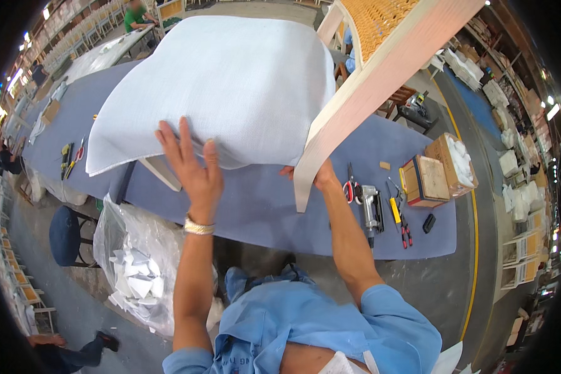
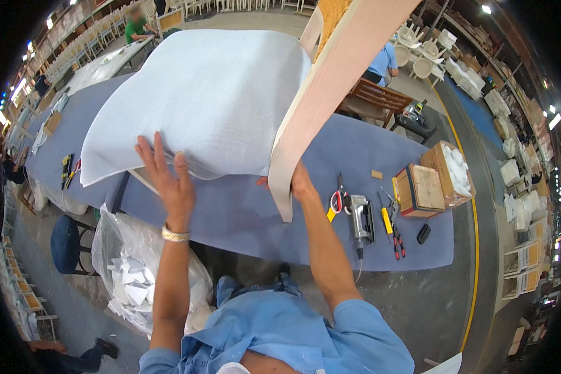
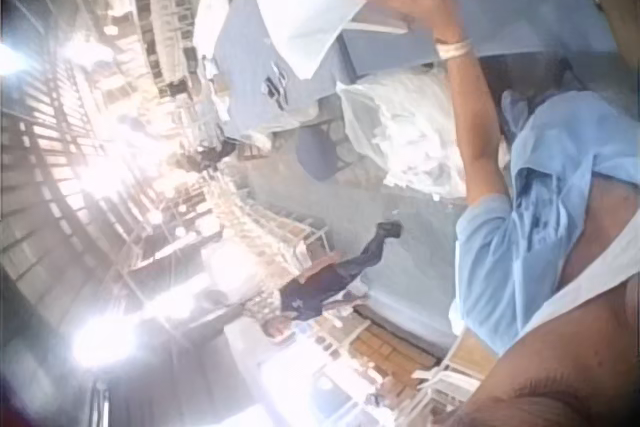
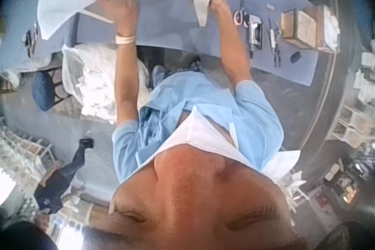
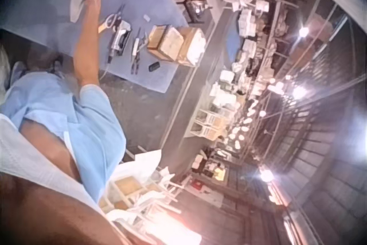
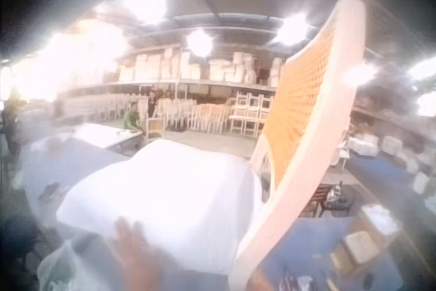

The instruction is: The person covers a wooden chair frame with white fabric, smoothing and stretching it over the seat. They use a pneumatic staple gun to secure the fabric to the underside of the chair and scissors to trim excess material. The person repeatedly repositions the chair to access different sides while stapling and trimming.

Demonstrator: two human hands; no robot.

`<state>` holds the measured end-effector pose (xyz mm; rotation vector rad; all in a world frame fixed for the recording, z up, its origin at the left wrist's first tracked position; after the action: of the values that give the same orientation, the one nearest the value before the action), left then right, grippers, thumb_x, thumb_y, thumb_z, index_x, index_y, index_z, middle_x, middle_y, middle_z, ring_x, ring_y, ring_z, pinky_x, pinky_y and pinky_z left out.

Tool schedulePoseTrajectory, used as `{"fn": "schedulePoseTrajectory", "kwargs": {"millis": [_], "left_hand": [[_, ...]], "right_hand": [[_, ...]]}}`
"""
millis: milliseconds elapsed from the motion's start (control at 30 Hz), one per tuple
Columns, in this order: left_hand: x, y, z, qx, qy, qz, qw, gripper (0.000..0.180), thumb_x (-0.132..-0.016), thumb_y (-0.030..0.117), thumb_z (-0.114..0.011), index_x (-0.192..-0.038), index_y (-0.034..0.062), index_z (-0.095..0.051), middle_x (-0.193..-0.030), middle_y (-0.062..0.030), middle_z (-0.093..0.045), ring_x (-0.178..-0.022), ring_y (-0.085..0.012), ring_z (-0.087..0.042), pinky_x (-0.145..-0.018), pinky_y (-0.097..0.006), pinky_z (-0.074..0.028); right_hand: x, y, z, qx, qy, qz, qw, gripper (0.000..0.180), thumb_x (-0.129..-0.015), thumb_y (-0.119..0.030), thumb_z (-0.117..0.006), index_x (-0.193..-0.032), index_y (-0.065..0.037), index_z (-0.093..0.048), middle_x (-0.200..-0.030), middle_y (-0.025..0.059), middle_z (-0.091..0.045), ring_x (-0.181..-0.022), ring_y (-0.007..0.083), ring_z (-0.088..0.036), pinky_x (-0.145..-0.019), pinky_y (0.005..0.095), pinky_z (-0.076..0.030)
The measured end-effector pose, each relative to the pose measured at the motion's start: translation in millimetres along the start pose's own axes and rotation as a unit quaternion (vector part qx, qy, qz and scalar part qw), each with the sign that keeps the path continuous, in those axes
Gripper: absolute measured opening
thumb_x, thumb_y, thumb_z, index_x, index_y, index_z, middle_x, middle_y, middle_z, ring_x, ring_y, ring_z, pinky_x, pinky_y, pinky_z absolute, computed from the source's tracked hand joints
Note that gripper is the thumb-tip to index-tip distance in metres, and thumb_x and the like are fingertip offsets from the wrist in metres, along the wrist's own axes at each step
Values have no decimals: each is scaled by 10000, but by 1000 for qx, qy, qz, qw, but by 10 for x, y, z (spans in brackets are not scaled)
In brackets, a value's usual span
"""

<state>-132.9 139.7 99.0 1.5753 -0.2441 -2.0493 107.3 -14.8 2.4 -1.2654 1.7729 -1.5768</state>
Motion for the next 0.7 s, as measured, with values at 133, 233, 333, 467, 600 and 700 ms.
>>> {"fn": "schedulePoseTrajectory", "kwargs": {"millis": [133, 233, 333, 467, 600, 700], "left_hand": [[-1, 82, -199, 20, 120, -23, 992, 602, -1055, 399, -450, -1530, 31, -413, -1670, -227, -165, -1543, -454, -77, -1238, -552, -85], [-274, -543, 37, 47, 91, -24, 995, 587, -1052, 400, -443, -1523, 51, -426, -1664, -225, -181, -1544, -455, -63, -1232, -580, -59], [-940, -1482, 151, 183, -34, 62, 980, 532, -1060, 379, -453, -1478, 50, -471, -1615, -179, -316, -1525, -318, -237, -1242, -489, -169], [-1142, -1824, 605, 403, -166, 266, 860, 520, -1068, 391, -446, -1455, 44, -472, -1517, -160, -404, -1415, -284, -356, -1182, -459, -267], [-776, -1201, 1174, 481, -47, 304, 821, 510, -1077, 403, -439, -1432, 39, -474, -1418, -140, -492, -1304, -250, -475, -1123, -428, -364], [-576, -554, 1162, 457, 127, 256, 842, 525, -1087, 416, -421, -1430, 19, -457, -1376, -141, -531, -1246, -236, -532, -1087, -408, -413]], "right_hand": [[310, 384, -232, -87, 21, 64, 994, 766, -1037, -649, -259, -1346, 0, -522, -1102, 162, -692, -976, 339, -714, -784, 493, -604], [415, 821, -1118, -247, -45, 138, 958, 707, -1053, -603, -294, -1415, -24, -478, -1226, 151, -659, -1147, 338, -640, -965, 497, -539], [397, 650, -1924, 91, -100, 254, 958, 558, -1022, -415, -513, -1413, -17, -511, -1346, 141, -624, -1263, 299, -570, -1077, 443, -449], [602, -8, -2030, 316, -172, 418, 834, 428, -948, -238, -691, -1303, -4, -638, -1334, 177, -645, -1262, 271, -589, -1061, 388, -464], [971, -707, -901, -75, -18, 369, 926, 332, -973, -278, -663, -1096, 28, -697, -947, 146, -750, -715, 232, -732, -778, 380, -593], [680, -1517, -169, 16, 271, 554, 787, 468, -1091, -369, -429, -1200, 30, -648, -1030, 117, -693, -933, 170, -659, -869, 347, -514]]}}
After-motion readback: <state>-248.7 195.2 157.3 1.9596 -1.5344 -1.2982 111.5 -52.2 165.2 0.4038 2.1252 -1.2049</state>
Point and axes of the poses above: each hand's wrist, its own x-axis away from the middle knuckle, its own z-axis out of the back of the hand, y = z × x, the point moved 1 cm from there along -x, towards the middle knuckle
